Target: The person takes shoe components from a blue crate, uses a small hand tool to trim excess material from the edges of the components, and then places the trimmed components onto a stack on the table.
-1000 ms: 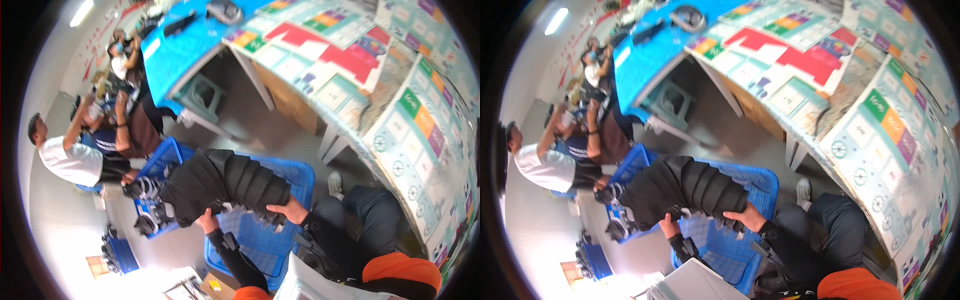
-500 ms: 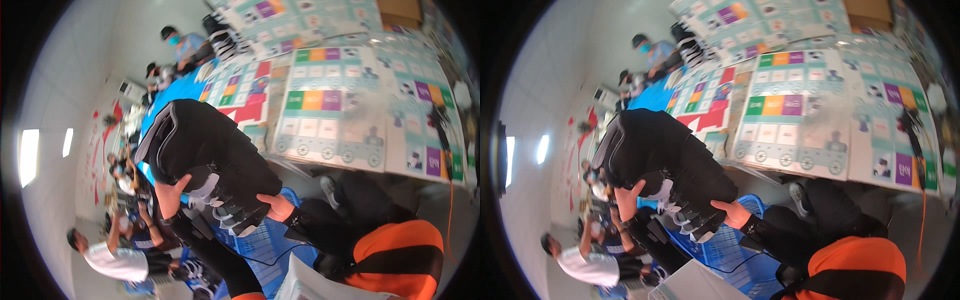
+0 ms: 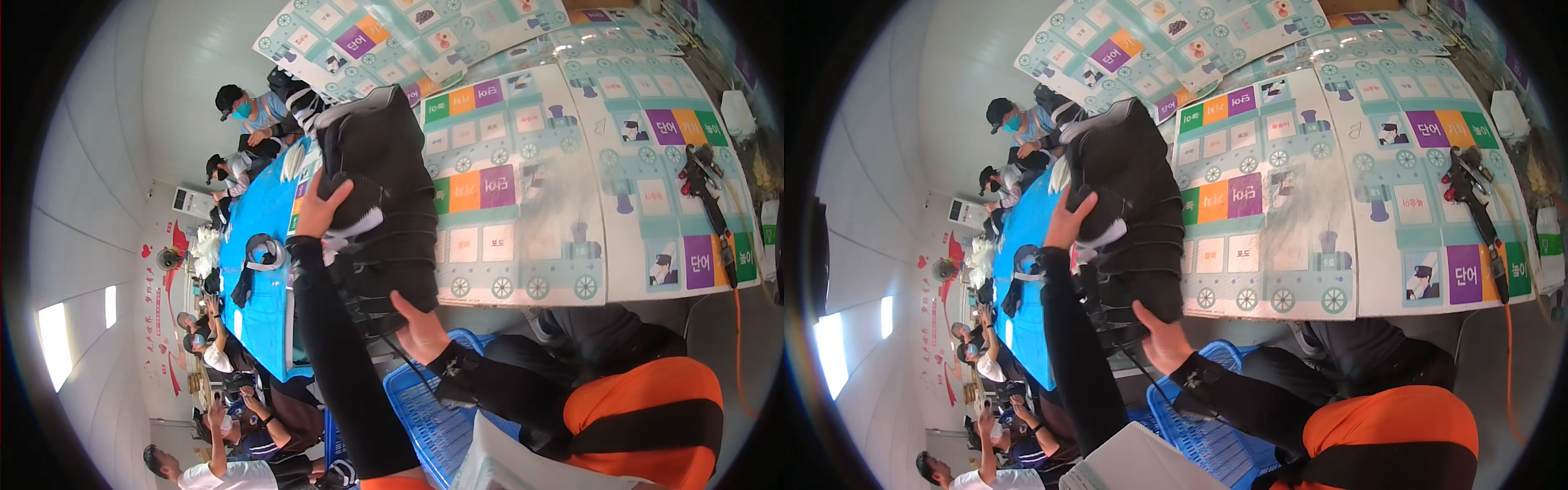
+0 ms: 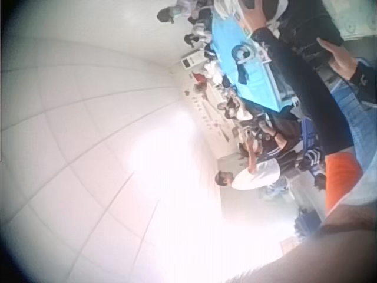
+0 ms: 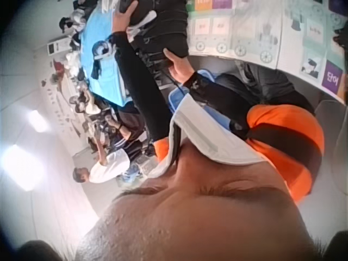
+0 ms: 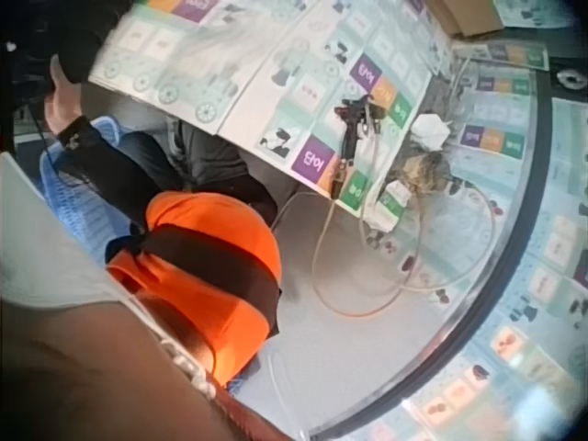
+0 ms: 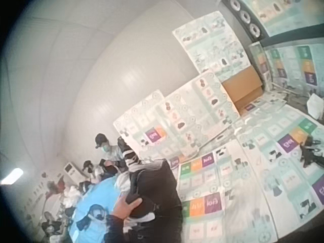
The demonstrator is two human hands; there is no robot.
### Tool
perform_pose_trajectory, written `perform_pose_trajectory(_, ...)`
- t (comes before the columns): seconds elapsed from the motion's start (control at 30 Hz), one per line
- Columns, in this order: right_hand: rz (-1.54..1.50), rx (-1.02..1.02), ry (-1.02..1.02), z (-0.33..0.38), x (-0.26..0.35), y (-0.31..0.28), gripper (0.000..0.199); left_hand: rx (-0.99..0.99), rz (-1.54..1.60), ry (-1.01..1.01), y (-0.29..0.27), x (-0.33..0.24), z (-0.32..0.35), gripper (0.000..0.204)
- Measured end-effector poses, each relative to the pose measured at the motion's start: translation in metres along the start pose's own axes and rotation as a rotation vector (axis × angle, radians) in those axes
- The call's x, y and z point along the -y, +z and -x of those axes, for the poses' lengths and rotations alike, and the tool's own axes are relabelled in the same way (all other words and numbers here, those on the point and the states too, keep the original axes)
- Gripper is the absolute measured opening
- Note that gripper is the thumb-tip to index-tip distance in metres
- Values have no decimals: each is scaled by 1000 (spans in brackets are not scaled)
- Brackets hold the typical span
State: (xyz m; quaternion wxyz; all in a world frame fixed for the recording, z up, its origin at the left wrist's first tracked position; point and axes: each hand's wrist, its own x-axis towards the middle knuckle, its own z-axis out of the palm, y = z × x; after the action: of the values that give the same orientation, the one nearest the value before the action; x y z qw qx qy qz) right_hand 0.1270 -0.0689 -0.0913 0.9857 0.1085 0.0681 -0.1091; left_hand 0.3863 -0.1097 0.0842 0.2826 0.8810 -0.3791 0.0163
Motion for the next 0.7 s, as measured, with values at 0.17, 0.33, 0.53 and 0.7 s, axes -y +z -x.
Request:
perform_pose_trajectory(0.17,733,-93,-345,-3,-16,15,42,52,-387,-63,49,66,-52,72)
perform_pose_trajectory(0.33,588,-47,-425,-4,-26,38,48,114,-592,-197,31,112,-55,64)
perform_pose_trajectory(0.53,653,-249,-471,-30,-12,47,56,-69,-314,48,18,-33,67,73)
perform_pose_trajectory(0.7,709,-209,-484,-6,-24,39,45,-794,-57,-212,3,-21,237,64)
